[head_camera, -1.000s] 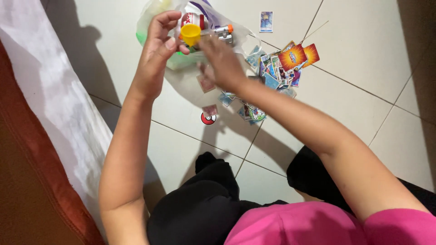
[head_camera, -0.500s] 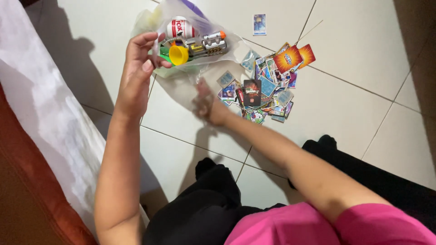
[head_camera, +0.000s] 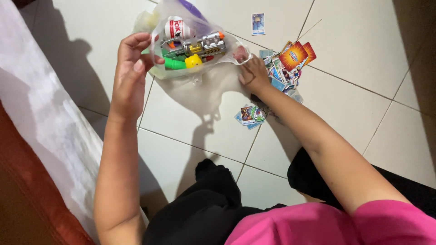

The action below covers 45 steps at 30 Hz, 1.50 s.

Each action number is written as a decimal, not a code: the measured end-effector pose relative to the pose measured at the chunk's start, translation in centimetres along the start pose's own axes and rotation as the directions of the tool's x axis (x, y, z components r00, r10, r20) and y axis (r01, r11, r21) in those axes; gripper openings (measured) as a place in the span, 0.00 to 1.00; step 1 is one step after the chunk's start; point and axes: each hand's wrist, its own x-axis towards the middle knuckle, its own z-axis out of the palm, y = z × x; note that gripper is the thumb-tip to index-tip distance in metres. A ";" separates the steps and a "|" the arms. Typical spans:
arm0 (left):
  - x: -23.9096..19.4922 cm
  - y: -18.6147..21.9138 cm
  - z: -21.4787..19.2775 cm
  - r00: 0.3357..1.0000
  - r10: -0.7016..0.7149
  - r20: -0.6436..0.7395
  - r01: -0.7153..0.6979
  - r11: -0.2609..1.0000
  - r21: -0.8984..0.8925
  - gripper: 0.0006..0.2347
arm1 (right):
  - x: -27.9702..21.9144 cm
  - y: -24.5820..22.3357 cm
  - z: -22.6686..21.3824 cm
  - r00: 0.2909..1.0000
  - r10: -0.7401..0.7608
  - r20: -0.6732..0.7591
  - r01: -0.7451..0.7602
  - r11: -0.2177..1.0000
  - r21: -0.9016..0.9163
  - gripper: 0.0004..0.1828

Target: Picking up various items from the floor and cleaning the surface of a wooden nightstand.

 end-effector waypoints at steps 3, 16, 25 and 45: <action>-0.1 0.4 0.2 1.000 -0.023 -0.005 0.023 1.000 -0.012 0.31 | 3.0 0.9 3.2 0.990 0.116 0.082 -0.120 0.991 0.051 0.26; -3.1 2.2 -0.9 0.987 0.007 -0.163 -0.011 1.000 -0.024 0.28 | 13.3 -0.6 5.4 0.830 0.162 0.534 -0.128 0.987 -0.100 0.34; -1.1 2.1 1.5 0.980 -0.110 -0.168 0.132 0.984 0.122 0.25 | 8.7 4.8 -4.1 0.802 -0.297 0.518 0.304 0.950 0.075 0.23; -16.5 -27.9 20.2 0.552 -0.822 -0.145 0.834 0.540 0.112 0.22 | 10.3 9.8 -3.6 0.813 -0.403 0.421 0.329 0.913 0.239 0.26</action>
